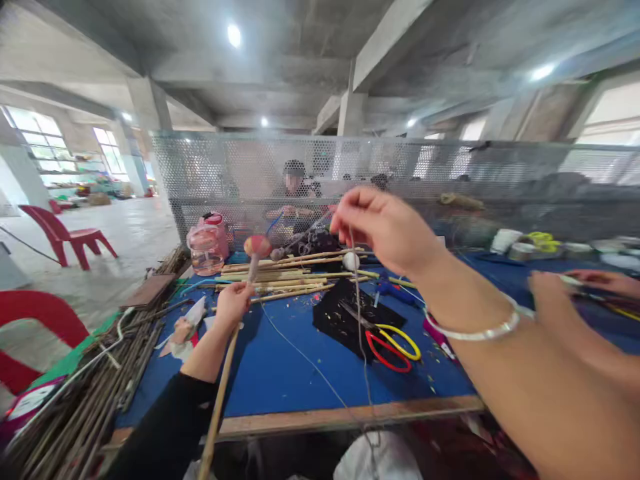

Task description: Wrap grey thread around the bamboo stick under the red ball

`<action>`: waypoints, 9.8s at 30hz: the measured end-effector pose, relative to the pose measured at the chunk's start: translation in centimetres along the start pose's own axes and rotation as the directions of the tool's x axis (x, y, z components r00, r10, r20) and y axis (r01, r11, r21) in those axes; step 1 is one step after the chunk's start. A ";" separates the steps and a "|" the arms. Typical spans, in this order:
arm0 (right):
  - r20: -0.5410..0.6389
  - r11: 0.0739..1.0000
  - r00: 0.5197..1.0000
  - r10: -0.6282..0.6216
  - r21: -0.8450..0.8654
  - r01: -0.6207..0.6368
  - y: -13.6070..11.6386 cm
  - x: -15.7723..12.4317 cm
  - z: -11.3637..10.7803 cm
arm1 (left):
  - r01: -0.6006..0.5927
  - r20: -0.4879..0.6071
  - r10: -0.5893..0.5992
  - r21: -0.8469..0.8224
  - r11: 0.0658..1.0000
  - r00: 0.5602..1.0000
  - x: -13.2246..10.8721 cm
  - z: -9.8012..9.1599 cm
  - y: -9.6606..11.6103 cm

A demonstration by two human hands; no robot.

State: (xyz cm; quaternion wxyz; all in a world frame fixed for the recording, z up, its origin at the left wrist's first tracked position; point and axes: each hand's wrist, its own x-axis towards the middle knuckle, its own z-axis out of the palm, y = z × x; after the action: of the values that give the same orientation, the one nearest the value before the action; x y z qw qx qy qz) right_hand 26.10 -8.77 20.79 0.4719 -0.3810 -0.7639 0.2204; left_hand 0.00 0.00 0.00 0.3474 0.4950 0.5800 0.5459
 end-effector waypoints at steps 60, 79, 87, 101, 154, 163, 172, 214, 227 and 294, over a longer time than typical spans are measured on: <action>-0.077 0.904 0.907 0.415 0.149 -0.401 16.6 -1.6 12.3 | -0.081 0.153 0.063 0.116 0.990 0.986 -3.4 4.4 4.3; 0.093 0.818 0.903 0.420 0.393 -0.421 17.4 -3.2 14.9 | -0.086 0.139 0.068 0.130 0.988 0.988 -4.7 4.6 2.8; 0.128 0.833 0.921 0.369 0.393 -0.388 16.9 -2.9 14.9 | 0.066 0.138 -0.061 -0.026 0.997 0.989 -4.7 4.5 3.3; 0.157 0.818 0.936 0.316 0.454 -0.353 17.3 -2.8 15.0 | 0.088 0.201 -0.044 -0.214 0.973 0.979 -4.5 4.8 2.5; 0.353 0.546 0.845 0.403 0.648 -0.531 17.7 -2.8 14.6 | 0.043 0.237 -0.008 -0.143 0.989 0.971 -6.1 6.0 2.2; 0.311 0.622 0.862 0.400 0.599 -0.504 17.9 -3.0 14.6 | 0.030 0.134 -0.016 -0.099 0.995 0.991 -5.8 5.5 2.9; 0.271 0.652 0.871 0.411 0.581 -0.488 17.8 -3.1 14.5 | 0.052 0.141 -0.027 -0.174 0.983 0.990 -5.6 5.5 2.8; 0.364 0.514 0.870 0.333 0.703 -0.491 18.4 -3.5 14.6 | 0.193 0.431 -0.059 -0.275 0.942 0.900 -6.2 5.9 1.9; 0.379 0.532 0.870 0.316 0.688 -0.493 18.4 -3.5 14.8 | 0.098 0.291 -0.051 -0.149 0.984 0.955 -6.0 5.7 2.0; 0.435 0.524 0.861 0.265 0.685 -0.507 18.5 -3.0 13.6 | 0.039 0.241 0.040 -0.314 0.949 0.970 -6.9 6.1 2.4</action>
State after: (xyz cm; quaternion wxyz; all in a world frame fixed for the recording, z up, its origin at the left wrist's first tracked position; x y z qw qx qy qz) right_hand 21.76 0.50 -0.01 0.4157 -0.2639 -0.5433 0.6800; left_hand 8.09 -5.04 0.45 0.4909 0.4966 0.4377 0.5665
